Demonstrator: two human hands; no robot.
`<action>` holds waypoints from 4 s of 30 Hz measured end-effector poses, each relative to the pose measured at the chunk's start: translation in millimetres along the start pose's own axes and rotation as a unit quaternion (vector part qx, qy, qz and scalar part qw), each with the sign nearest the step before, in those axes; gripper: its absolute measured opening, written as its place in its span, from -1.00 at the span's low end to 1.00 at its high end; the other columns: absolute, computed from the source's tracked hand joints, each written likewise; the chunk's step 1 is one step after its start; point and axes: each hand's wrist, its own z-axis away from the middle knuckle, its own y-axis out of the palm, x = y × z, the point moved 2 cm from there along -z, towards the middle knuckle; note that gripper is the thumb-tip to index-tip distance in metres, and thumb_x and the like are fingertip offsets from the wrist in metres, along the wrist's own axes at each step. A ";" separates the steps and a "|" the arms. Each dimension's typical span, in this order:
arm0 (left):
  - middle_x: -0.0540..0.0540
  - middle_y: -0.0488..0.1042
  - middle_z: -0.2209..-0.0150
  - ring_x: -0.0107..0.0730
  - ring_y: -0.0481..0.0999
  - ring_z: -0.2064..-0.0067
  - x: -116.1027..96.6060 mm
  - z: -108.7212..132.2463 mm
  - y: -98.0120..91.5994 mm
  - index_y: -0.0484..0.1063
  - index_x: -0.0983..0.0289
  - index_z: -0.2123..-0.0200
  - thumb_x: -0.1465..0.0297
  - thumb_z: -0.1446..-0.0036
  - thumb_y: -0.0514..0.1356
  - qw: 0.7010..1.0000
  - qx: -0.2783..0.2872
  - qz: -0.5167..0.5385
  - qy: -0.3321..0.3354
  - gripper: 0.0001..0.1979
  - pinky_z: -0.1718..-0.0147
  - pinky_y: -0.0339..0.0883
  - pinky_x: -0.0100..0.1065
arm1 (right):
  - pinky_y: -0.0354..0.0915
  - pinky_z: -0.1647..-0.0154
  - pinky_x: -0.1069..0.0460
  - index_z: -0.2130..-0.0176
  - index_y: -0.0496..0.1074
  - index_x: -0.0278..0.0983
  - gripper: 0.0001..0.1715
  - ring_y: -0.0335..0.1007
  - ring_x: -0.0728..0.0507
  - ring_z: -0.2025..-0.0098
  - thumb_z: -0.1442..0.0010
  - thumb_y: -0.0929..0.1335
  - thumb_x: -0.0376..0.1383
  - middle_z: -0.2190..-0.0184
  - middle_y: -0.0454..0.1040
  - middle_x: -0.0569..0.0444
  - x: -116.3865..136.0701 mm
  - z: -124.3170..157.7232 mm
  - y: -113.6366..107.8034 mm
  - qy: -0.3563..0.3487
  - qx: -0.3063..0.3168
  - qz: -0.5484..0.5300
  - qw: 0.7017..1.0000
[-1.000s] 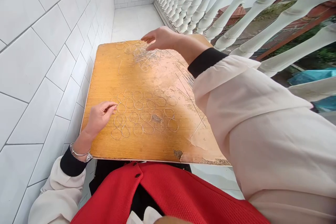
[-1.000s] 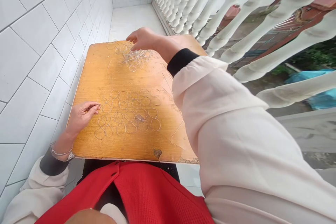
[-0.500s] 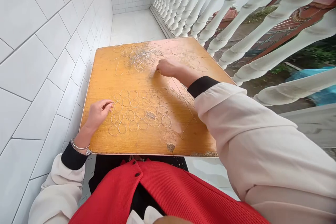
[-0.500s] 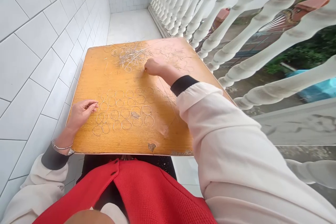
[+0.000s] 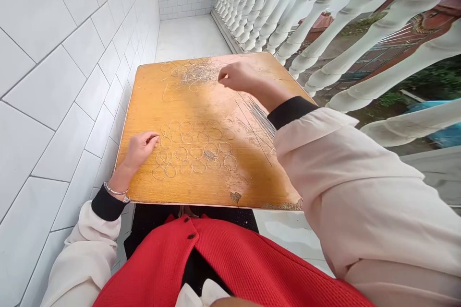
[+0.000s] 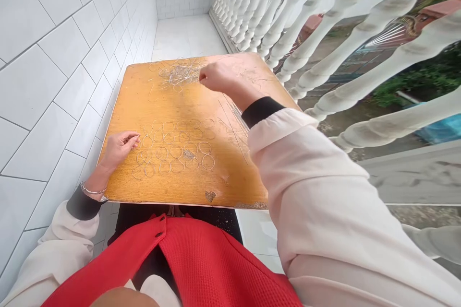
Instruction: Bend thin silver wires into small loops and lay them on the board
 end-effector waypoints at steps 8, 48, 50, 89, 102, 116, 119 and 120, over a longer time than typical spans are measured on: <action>0.00 0.58 0.46 -0.46 0.56 0.46 0.8 -3.5 1.1 0.53 0.24 0.37 0.39 -0.11 0.15 1.000 -0.004 0.002 0.006 -0.85 0.40 0.37 -0.43 | 0.53 0.15 -0.14 0.34 0.42 0.07 -0.75 0.56 -0.17 0.18 -0.24 0.35 0.11 0.33 0.63 0.19 -11.6 -10.4 -67.1 0.085 -0.183 -0.301 0.932; 0.05 0.58 0.41 -0.57 0.52 0.41 -85.7 -25.9 25.6 0.54 0.35 0.25 0.56 -0.16 0.22 0.955 0.062 0.266 -0.113 -0.89 0.33 0.39 -0.44 | 0.52 0.20 -0.15 0.39 0.44 -0.20 -0.87 0.55 -0.17 0.36 -0.18 0.45 -0.27 0.51 0.52 0.06 72.5 67.2 -39.3 0.012 -0.073 -0.364 0.929; 0.04 0.57 0.44 -0.57 0.49 0.45 -81.4 -28.6 24.4 0.55 0.35 0.31 0.59 -0.13 0.22 0.956 0.063 0.257 -0.125 -0.89 0.37 0.37 -0.44 | 0.50 0.13 -0.16 0.34 0.49 -0.19 -0.89 0.58 -0.23 0.23 -0.24 0.39 -0.24 0.39 0.60 -0.04 54.0 63.2 -36.4 0.029 -0.102 -0.273 0.956; -0.04 0.39 0.64 -0.59 0.33 0.58 -92.0 -15.5 -18.7 0.52 0.34 0.44 0.50 -0.10 0.30 0.989 0.151 0.009 0.005 -0.93 0.56 0.18 -0.49 | -0.09 0.62 0.04 0.31 0.57 -0.29 -0.72 -0.01 0.04 0.65 -0.16 0.48 -0.11 0.71 0.23 0.21 73.7 183.2 15.1 -0.051 0.041 -0.521 0.851; -0.05 0.41 0.62 -0.53 0.34 0.53 -75.3 36.5 -4.6 0.56 0.31 0.42 0.40 -0.08 0.17 0.926 0.354 -0.126 0.013 -0.83 0.46 0.15 -0.45 | 0.25 0.50 0.01 0.27 0.64 -0.25 -0.55 0.30 -0.02 0.62 -0.30 0.30 -0.01 0.51 0.56 0.08 70.6 256.1 76.6 -0.147 0.112 -0.369 0.911; 0.10 0.64 0.33 -0.31 0.55 0.30 -95.4 55.9 43.3 0.60 0.29 0.29 0.47 -0.22 0.12 0.925 0.273 -0.248 0.084 -0.78 0.33 0.21 -0.34 | 0.40 -0.01 -0.18 -0.08 0.49 -0.29 -0.61 0.53 -0.30 0.01 -0.36 0.30 -0.18 0.00 0.60 -0.18 136.5 262.2 60.4 -0.200 -0.152 -0.177 0.952; 0.13 0.65 0.31 -0.28 0.57 0.29 -99.0 59.3 52.5 0.59 0.30 0.29 0.48 -0.24 0.11 0.918 0.272 -0.265 0.113 -0.77 0.35 0.19 -0.33 | 0.37 0.24 -0.04 0.12 0.54 -0.30 -0.64 0.54 -0.20 0.27 -0.43 0.20 -0.24 0.29 0.63 -0.11 151.7 252.0 84.8 -0.210 -0.077 -0.186 0.957; 0.13 0.64 0.32 -0.28 0.57 0.30 -98.4 61.4 53.2 0.59 0.30 0.30 0.48 -0.24 0.11 0.915 0.275 -0.271 0.117 -0.77 0.36 0.18 -0.33 | 0.33 0.31 -0.01 0.18 0.54 -0.31 -0.61 0.51 -0.17 0.35 -0.44 0.18 -0.24 0.37 0.61 -0.08 150.7 251.3 91.9 -0.208 -0.064 -0.188 0.958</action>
